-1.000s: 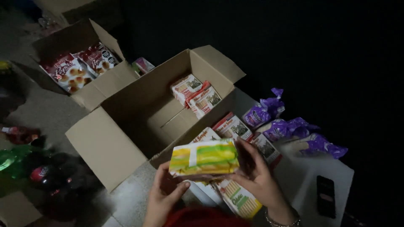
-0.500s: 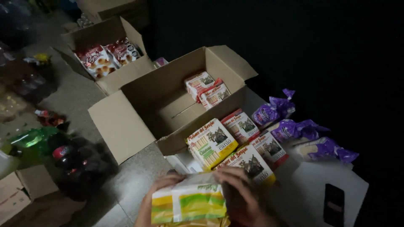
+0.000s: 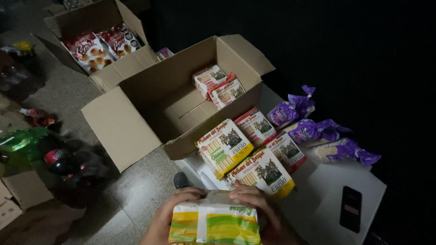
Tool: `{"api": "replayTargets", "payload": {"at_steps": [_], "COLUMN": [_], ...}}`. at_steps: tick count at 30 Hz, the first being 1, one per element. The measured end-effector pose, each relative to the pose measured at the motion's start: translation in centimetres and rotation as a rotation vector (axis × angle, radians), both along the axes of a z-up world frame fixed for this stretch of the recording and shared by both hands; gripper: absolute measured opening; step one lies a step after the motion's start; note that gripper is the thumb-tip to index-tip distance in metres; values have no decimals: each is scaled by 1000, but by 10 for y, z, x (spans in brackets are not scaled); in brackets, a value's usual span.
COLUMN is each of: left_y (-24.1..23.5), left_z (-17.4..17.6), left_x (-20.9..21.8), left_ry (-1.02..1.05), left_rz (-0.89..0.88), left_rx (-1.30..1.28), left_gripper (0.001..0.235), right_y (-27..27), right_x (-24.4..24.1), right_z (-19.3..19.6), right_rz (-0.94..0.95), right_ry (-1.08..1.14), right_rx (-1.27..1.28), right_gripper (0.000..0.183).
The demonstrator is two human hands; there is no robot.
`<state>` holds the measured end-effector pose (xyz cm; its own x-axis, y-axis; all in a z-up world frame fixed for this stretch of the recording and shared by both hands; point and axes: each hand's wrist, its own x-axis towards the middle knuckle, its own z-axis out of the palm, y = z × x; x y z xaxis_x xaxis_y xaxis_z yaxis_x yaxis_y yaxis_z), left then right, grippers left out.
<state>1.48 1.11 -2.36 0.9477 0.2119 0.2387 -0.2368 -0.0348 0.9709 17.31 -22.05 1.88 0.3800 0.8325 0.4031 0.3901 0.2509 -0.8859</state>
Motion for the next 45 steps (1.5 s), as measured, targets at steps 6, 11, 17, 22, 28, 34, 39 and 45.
{"api": "replayTargets", "payload": {"at_steps": [6,11,17,22,28,34,39,45], "left_y": [2,32,3,10,34,114,166,239], "left_z": [-5,-183,-7,5,26,38,51,-54], "left_x": [6,59,11,17,33,94,179,279], "left_ry": [-37,-496,-26,9,132,310,427,665], "left_rz": [-41,-227,-9,18,188,484,630,708], "left_rx": [-31,2,-97,-36,219,-8,-65,-119], "left_gripper": [53,37,66,61,73,68,55,42], "right_y": [4,7,3,-4,-3,-9,-19,-22], "right_x": [3,13,7,18,10,40,48,43], "right_z": [9,5,6,-10,-46,-22,-13,5], "right_rz": [-36,6,-80,-72,-361,-661,-823,-1138], "right_ry": [-2,-69,99,82,384,343,281,407], "right_rx": [-6,1,-111,-134,-31,-13,16,-171], "right_gripper": [57,53,57,57,67,62,54,48]}}
